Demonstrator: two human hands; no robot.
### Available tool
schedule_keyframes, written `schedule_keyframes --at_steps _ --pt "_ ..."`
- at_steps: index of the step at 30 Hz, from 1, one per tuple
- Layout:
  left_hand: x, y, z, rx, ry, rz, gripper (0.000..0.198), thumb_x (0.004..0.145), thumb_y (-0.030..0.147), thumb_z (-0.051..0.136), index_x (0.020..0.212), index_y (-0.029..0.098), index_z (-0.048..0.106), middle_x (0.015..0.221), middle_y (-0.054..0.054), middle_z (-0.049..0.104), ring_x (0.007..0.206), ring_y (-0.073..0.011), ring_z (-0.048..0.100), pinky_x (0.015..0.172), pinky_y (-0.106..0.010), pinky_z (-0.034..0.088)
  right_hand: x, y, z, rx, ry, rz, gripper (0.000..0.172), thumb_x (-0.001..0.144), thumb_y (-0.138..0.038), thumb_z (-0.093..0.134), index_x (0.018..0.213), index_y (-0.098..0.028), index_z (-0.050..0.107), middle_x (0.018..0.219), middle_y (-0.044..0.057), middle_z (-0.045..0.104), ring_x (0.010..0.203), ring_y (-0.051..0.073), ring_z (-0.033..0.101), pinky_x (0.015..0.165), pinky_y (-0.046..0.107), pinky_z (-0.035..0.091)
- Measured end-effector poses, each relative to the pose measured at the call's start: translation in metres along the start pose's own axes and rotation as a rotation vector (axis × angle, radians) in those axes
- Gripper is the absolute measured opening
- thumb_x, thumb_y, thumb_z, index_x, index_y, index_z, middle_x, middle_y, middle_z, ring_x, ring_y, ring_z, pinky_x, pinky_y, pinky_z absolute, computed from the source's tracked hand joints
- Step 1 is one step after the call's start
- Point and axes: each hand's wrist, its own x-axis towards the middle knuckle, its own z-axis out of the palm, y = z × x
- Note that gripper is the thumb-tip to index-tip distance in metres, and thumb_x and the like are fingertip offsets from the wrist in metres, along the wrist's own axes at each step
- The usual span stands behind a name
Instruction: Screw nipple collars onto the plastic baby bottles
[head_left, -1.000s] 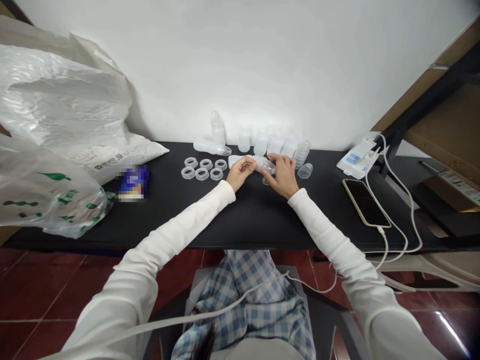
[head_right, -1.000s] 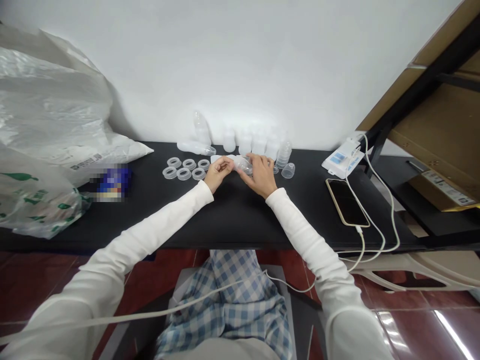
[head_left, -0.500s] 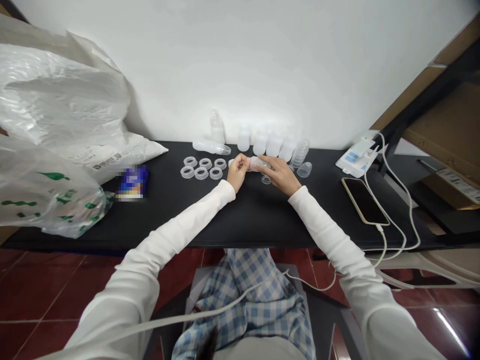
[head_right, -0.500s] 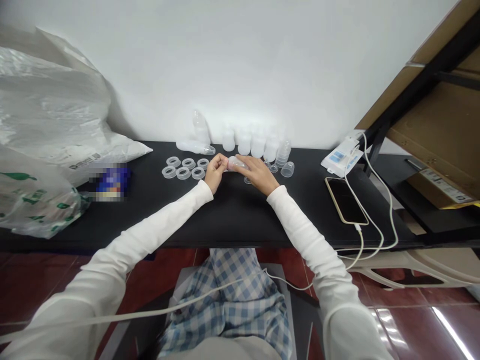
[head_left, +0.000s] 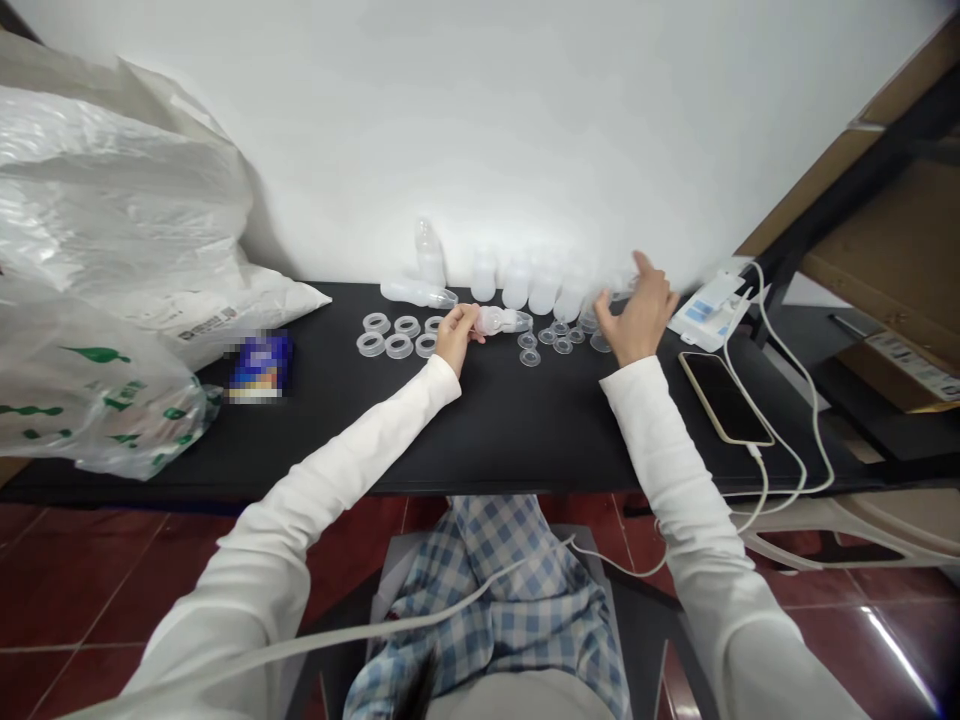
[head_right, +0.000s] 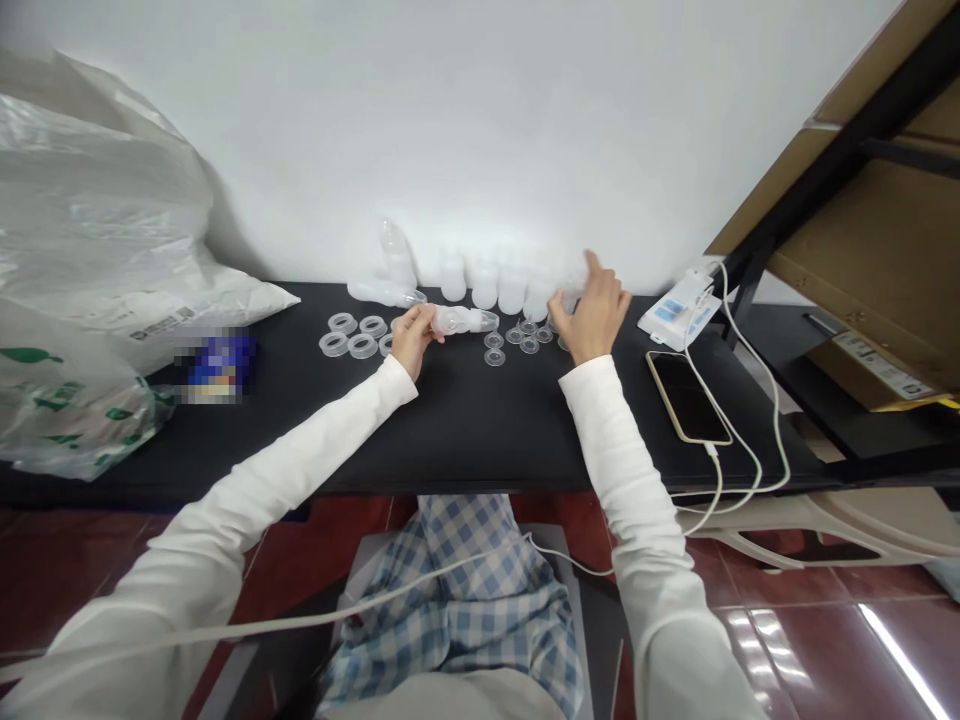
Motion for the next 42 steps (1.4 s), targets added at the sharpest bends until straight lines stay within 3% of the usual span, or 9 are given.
schedule_keyframes --at_steps 3,8,11,15,22,28,31,36,42 --pt "0.004 -0.003 -0.002 -0.033 0.027 0.022 0.046 0.074 0.055 0.081 0.065 0.018 0.054 0.069 0.002 0.053 0.063 -0.0086 0.053 0.053 -0.021 0.049 0.004 0.011 0.0 -0.082 -0.042 0.155 0.059 0.089 -0.046 0.054 0.135 -0.01 0.045 0.117 0.022 0.063 0.104 0.037 0.061 0.095 0.061 0.04" --pt "0.011 -0.006 -0.007 -0.08 0.053 0.068 0.051 0.066 0.061 0.084 0.067 0.018 0.058 0.069 0.001 0.054 0.065 -0.0089 0.055 0.05 -0.018 0.048 -0.004 0.015 0.0 -0.291 -0.606 0.333 0.057 0.09 -0.042 0.058 0.129 -0.003 0.045 0.107 0.027 0.069 0.101 0.04 0.067 0.094 0.058 0.043" --pt "0.01 -0.006 -0.007 -0.063 0.046 0.069 0.051 0.064 0.061 0.086 0.067 0.018 0.058 0.071 0.001 0.055 0.067 -0.0093 0.055 0.05 -0.018 0.046 -0.011 0.017 0.0 -0.31 -0.775 0.32 0.062 0.089 -0.045 0.063 0.131 -0.002 0.046 0.109 0.031 0.069 0.101 0.043 0.068 0.09 0.058 0.045" --pt "0.008 -0.007 -0.006 -0.022 0.03 0.086 0.051 0.067 0.062 0.083 0.067 0.019 0.057 0.073 0.001 0.055 0.069 -0.0101 0.055 0.054 -0.019 0.047 -0.015 0.017 0.002 -0.343 -0.704 0.302 0.074 0.089 -0.06 0.061 0.132 -0.002 0.045 0.107 0.03 0.068 0.104 0.044 0.067 0.094 0.059 0.043" --pt "0.007 -0.008 -0.006 0.133 0.058 0.204 0.047 0.069 0.063 0.08 0.076 0.019 0.065 0.091 -0.002 0.065 0.09 -0.0151 0.063 0.08 -0.026 0.053 -0.006 -0.005 0.0 -0.149 -0.21 0.241 0.058 0.102 -0.059 0.027 0.12 -0.01 0.052 0.115 0.024 0.061 0.11 0.037 0.059 0.094 0.055 0.041" --pt "-0.006 -0.003 0.003 0.181 -0.221 0.146 0.052 0.074 0.069 0.074 0.087 0.02 0.064 0.123 -0.008 0.07 0.113 -0.023 0.066 0.095 -0.036 0.055 -0.028 -0.053 0.006 0.26 -0.471 -0.292 0.047 0.103 -0.049 0.035 0.129 -0.015 0.055 0.1 0.012 0.067 0.094 0.028 0.063 0.092 0.044 0.043" --pt "-0.011 -0.005 0.007 0.163 -0.324 0.14 0.052 0.075 0.069 0.074 0.087 0.019 0.062 0.114 -0.008 0.071 0.111 -0.0222 0.067 0.095 -0.036 0.056 -0.043 -0.068 0.017 0.339 -0.514 -0.328 0.049 0.101 -0.051 0.042 0.13 -0.013 0.054 0.101 0.013 0.069 0.088 0.027 0.062 0.087 0.043 0.045" --pt "-0.006 -0.014 0.003 0.155 -0.334 0.117 0.049 0.077 0.061 0.077 0.097 0.021 0.055 0.101 -0.005 0.067 0.093 -0.0167 0.068 0.081 -0.032 0.058 -0.048 -0.065 0.027 0.416 -0.48 -0.347 0.041 0.102 -0.053 0.043 0.111 -0.018 0.062 0.092 0.011 0.07 0.082 0.025 0.062 0.084 0.041 0.048" --pt "-0.007 -0.013 0.005 0.237 -0.384 0.209 0.054 0.08 0.066 0.07 0.107 0.02 0.062 0.102 -0.007 0.067 0.078 -0.013 0.065 0.067 -0.026 0.055 -0.049 -0.066 0.028 0.559 -0.462 -0.417 0.036 0.104 -0.049 0.041 0.113 -0.022 0.062 0.095 0.009 0.071 0.084 0.022 0.065 0.08 0.037 0.054"
